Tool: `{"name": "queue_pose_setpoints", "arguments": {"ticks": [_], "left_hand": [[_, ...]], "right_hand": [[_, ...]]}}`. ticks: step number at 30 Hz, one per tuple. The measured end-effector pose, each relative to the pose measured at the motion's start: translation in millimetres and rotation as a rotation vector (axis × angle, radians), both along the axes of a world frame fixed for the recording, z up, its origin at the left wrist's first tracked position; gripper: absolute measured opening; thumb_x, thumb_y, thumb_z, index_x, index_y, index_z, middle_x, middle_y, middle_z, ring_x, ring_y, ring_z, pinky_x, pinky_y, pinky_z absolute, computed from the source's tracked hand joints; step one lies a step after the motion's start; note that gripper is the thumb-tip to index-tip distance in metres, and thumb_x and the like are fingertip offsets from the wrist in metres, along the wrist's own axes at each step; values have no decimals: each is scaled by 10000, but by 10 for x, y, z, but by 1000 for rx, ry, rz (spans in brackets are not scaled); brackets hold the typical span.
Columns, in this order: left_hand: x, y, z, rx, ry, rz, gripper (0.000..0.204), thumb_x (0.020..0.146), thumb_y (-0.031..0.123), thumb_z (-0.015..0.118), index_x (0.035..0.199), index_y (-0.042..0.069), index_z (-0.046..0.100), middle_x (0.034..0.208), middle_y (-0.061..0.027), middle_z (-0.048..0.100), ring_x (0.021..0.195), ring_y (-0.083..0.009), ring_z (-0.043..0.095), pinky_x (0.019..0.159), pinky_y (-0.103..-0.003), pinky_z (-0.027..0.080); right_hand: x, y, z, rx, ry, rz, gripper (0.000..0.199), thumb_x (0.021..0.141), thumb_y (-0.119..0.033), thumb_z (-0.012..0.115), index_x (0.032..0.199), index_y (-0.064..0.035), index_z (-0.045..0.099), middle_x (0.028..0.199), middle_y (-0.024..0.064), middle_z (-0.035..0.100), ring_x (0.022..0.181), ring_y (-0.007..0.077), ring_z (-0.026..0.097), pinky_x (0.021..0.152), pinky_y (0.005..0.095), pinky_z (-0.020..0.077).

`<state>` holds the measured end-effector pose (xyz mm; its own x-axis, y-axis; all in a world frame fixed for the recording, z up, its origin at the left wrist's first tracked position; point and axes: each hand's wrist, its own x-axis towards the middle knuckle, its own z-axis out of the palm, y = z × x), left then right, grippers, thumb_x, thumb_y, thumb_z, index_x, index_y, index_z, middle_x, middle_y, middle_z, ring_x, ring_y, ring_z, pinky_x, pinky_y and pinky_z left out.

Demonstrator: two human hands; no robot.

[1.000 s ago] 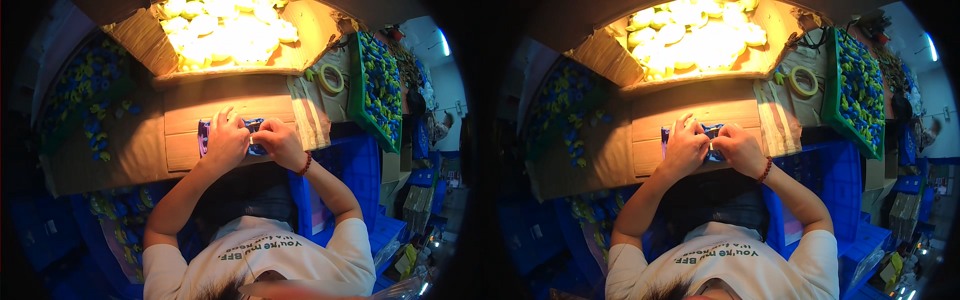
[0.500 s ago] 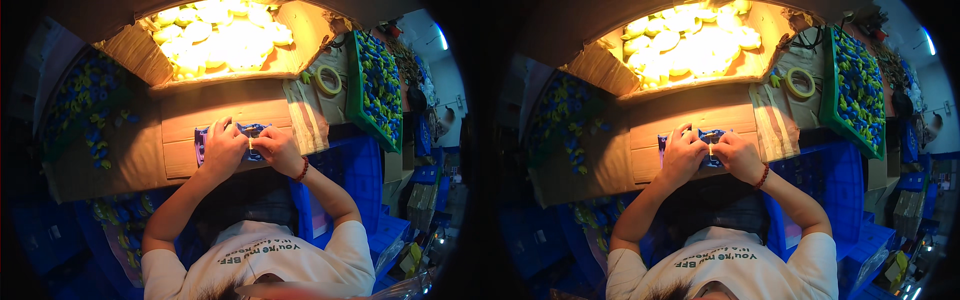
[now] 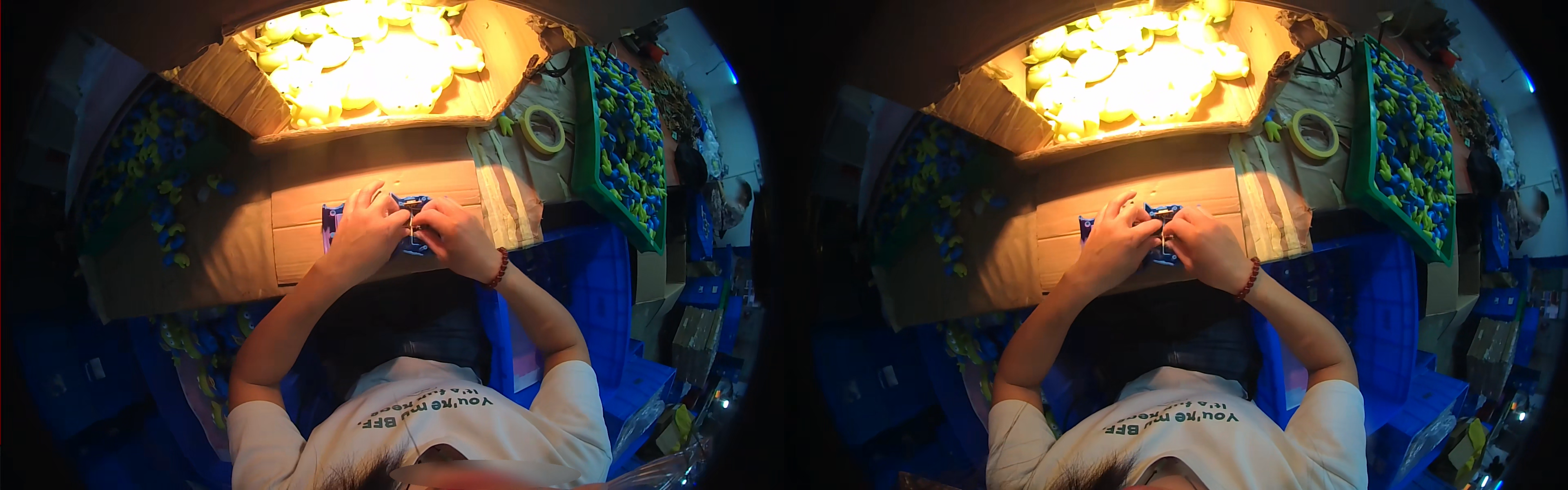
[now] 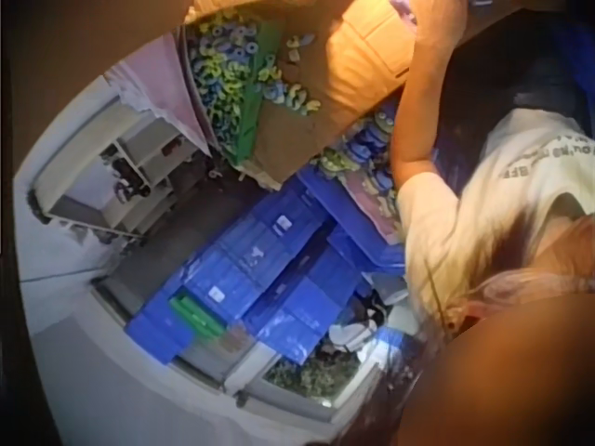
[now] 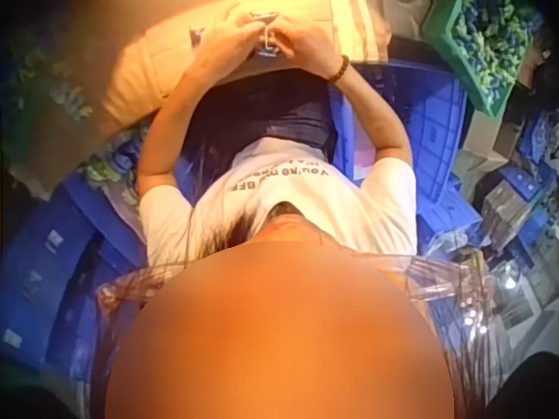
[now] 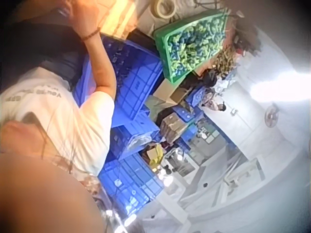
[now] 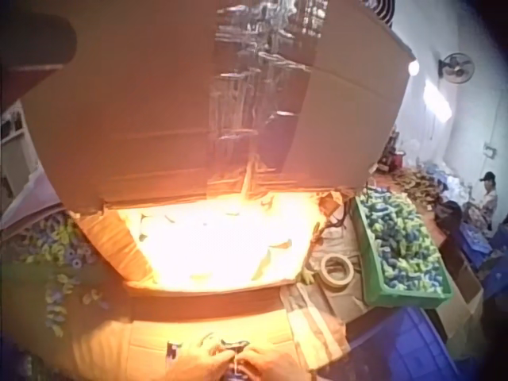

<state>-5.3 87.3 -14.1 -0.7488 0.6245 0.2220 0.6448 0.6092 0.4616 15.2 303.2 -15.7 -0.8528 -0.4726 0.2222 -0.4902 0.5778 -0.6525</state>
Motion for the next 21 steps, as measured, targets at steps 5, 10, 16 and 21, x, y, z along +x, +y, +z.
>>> {"name": "queue_pose_setpoints", "arguments": {"ticks": [5,10,16,21], "left_hand": [[135,-726,248,115,-62,122,563,796,217,831,1308,95,630,1303,-122,586,1375,-436,396,1156,-523,348],[116,-1528,224,-91,51,353,523,833,228,793,1307,75,634,1326,-120,578,1374,-373,404,1145,-457,368],[-396,-2383,-95,-366,191,665,368,837,53,658,1203,82,682,1246,-160,612,1192,-399,523,1023,-464,459],[-768,-2729,-619,-508,234,650,357,841,114,638,1194,126,687,1228,-184,614,1115,-412,566,976,-498,485]], "right_hand": [[-6,307,280,45,76,43,718,758,-200,852,1378,-55,519,1330,219,520,1254,407,494,1065,474,409],[97,469,68,108,23,49,795,772,-212,848,1450,-67,458,1461,241,440,1374,430,405,1147,498,345],[54,869,-27,27,-49,-70,514,840,-125,773,1312,-27,593,1371,194,562,1285,367,526,1097,437,407],[-159,1147,100,77,68,-139,364,861,-106,739,1209,-37,655,1264,167,634,1217,344,586,1029,413,463]]}}
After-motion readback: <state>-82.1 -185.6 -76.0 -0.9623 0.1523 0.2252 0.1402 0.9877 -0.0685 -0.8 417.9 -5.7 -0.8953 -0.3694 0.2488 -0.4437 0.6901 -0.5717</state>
